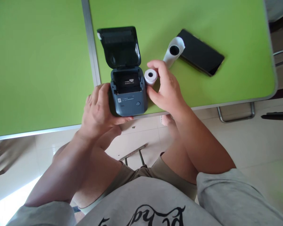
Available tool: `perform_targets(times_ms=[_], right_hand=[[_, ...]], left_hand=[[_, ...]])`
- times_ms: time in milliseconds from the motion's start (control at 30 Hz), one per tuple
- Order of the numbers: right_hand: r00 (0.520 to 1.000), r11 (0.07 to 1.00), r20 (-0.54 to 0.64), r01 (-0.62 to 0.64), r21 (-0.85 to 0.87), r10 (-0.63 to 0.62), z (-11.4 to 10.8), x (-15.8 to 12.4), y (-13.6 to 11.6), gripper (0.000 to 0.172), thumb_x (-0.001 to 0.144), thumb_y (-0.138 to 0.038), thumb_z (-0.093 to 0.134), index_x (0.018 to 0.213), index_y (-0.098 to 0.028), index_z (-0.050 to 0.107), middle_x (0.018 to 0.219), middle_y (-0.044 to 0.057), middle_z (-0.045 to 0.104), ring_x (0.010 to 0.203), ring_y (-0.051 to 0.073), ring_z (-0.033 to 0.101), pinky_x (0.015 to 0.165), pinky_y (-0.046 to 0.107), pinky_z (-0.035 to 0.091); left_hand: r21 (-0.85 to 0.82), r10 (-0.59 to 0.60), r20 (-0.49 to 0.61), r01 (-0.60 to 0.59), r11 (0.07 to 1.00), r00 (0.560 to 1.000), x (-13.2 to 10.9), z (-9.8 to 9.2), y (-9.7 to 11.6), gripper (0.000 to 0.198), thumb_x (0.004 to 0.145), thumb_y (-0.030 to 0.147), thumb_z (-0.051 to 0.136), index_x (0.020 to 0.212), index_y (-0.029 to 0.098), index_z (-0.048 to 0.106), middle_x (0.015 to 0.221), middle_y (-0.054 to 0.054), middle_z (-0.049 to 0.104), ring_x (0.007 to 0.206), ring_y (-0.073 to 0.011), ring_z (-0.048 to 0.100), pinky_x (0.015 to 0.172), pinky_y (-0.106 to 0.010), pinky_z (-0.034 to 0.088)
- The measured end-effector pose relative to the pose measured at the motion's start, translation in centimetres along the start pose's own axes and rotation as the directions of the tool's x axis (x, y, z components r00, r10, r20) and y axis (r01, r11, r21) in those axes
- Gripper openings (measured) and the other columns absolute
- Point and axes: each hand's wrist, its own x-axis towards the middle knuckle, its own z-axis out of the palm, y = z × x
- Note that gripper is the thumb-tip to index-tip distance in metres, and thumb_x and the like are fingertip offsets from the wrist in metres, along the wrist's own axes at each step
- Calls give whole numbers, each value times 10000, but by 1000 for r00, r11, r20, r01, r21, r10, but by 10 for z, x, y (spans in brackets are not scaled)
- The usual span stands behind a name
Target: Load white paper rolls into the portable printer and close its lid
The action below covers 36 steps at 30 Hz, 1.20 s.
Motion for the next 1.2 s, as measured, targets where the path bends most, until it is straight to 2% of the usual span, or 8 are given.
perform_targets(times_ms=[200,400,567,767,900,967,1100,1200], right_hand=[[996,995,-88,-5,99,14,1,2,7,501,836,-326,668,1281,-306,439,1075,18,651,918,194,668,789,389,596],[997,999,-76,33,9,-32,2,2,9,351,805,-279,700,1126,-281,562,1083,21,679,961,209,677,858,418,599],[994,993,-103,-22,116,34,4,1,12,410,867,-335,635,1251,-306,495,1047,10,698,934,214,692,854,443,608],[1000,999,-10,20,-46,-20,-3,3,0,246,845,-284,655,1088,-296,618,1110,52,669,1023,245,659,919,453,587],[994,996,-110,26,88,-16,3,2,7,351,877,-381,651,1203,-301,549,1026,25,688,897,209,680,843,433,599],[994,992,-113,17,129,-2,4,1,7,368,898,-407,626,1237,-302,529,1008,14,701,882,200,688,841,427,601],[1000,999,-19,17,28,-17,-1,1,-4,327,874,-340,641,1194,-302,585,1117,30,716,971,223,697,899,423,593],[999,999,-31,25,-42,-26,-4,2,-6,352,849,-329,673,1191,-310,594,1171,47,702,1042,249,683,946,436,579]], left_hand=[[10,9,-23,-9,1000,1000,-1,2,-1,1237,639,1032,330,1415,75,437,1295,-234,611,1167,-356,628,950,-404,474],[-47,-1,-24,-1,999,1000,-1,1,-1,1226,632,1026,364,1425,92,430,1316,-249,595,1195,-375,608,969,-437,465],[-43,9,-21,-10,999,1000,-1,0,0,1188,683,1011,321,1413,82,441,1303,-251,600,1185,-362,617,965,-428,472],[-24,1,-34,-2,1000,999,-1,2,0,1220,642,1030,331,1405,85,447,1301,-244,604,1185,-366,619,963,-419,472],[-29,16,-29,-16,999,999,0,1,-1,1205,673,1017,323,1395,61,452,1296,-248,608,1182,-357,623,965,-419,475],[-37,13,-15,-13,999,1000,0,1,-1,1173,700,1000,338,1404,68,440,1309,-252,599,1193,-362,615,971,-429,473],[-52,-1,-6,0,999,1000,-1,1,0,1159,683,1000,381,1425,109,416,1326,-241,586,1222,-379,595,992,-443,463],[-52,-1,-22,0,999,1000,-1,2,-1,1180,658,1016,369,1415,113,431,1317,-238,590,1218,-372,599,985,-432,467]])
